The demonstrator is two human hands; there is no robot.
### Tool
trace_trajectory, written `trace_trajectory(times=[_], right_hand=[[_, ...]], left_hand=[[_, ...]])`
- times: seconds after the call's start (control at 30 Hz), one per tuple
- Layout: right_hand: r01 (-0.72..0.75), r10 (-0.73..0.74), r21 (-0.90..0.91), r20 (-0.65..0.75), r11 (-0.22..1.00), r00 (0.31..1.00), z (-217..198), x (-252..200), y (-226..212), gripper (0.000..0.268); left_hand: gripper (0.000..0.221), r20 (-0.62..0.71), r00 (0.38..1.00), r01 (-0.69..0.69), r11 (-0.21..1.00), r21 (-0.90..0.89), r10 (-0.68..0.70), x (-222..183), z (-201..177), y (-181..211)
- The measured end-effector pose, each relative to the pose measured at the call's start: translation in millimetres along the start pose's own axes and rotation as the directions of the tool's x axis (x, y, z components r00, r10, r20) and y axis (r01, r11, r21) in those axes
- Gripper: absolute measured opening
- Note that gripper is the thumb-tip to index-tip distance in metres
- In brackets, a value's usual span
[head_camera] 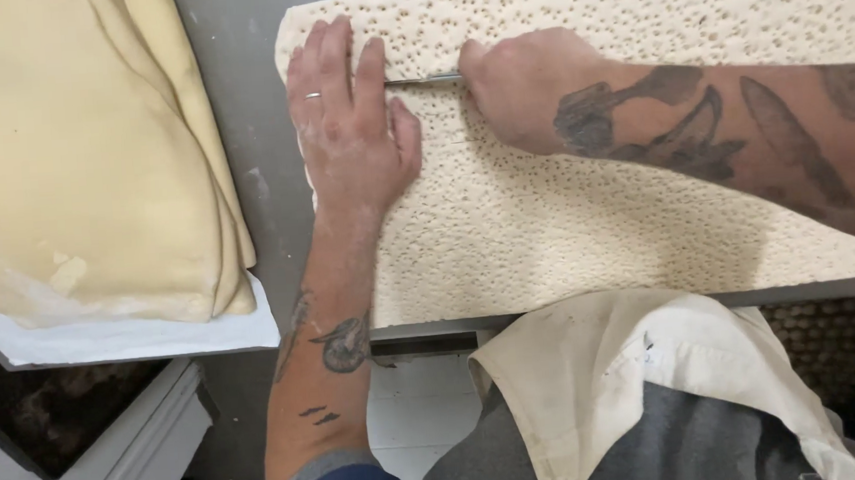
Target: Cutting a large sheet of textured dough into thin strips using a small hand-held blade on a stainless steel table.
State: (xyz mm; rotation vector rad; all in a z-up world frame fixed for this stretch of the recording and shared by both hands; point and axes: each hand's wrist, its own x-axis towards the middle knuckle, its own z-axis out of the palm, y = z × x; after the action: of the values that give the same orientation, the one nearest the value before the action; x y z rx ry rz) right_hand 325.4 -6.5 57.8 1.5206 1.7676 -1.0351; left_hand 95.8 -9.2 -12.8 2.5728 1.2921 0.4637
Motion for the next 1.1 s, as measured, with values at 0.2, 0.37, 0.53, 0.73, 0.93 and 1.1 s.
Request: trace_trajectory(times=[0.2,0.37,0.53,0.73,0.93,1.1], right_hand=[[-0.017,0.018,-0.061,0.02,0.998,1.0,18.0,-17.5,48.8,0.037],[-0.094,0.095,-0.006,0.109,0.996,0.989,18.1,-27.5,61.5,0.034],[-0.059,0.086,-0.18,0.144,0.982,0.986,20.8,-51.2,97.1,0.045],[0.003,-0.01,-0.138,-0.053,0.99,0.999,60.4,-35.7,137.5,0.043],[-0.143,0.155,-0.173,0.056,0.974,0.986,73.3,-65.6,193.3,0.045],[-0.086,0.085,-0.06,-0.011,0.995,0.996,73.3,-79.3,209.9,0.033]], left_hand=[[0.081,0.152,0.983,0.085,0.987,0.138,-0.106,-8.2,22.2,15.8],[0.101,0.423,0.847,0.08,0.864,0.497,-0.322,13.3,34.1,70.8],[0.092,0.32,0.912,0.112,0.904,0.413,-0.259,13.2,38.6,88.4],[0.096,0.337,0.908,0.117,0.924,0.364,-0.247,31.4,54.5,163.8],[0.095,0.345,0.876,0.153,0.871,0.466,-0.338,32.9,66.1,180.7],[0.098,0.467,0.82,0.152,0.913,0.38,-0.331,55.1,83.2,237.8]])
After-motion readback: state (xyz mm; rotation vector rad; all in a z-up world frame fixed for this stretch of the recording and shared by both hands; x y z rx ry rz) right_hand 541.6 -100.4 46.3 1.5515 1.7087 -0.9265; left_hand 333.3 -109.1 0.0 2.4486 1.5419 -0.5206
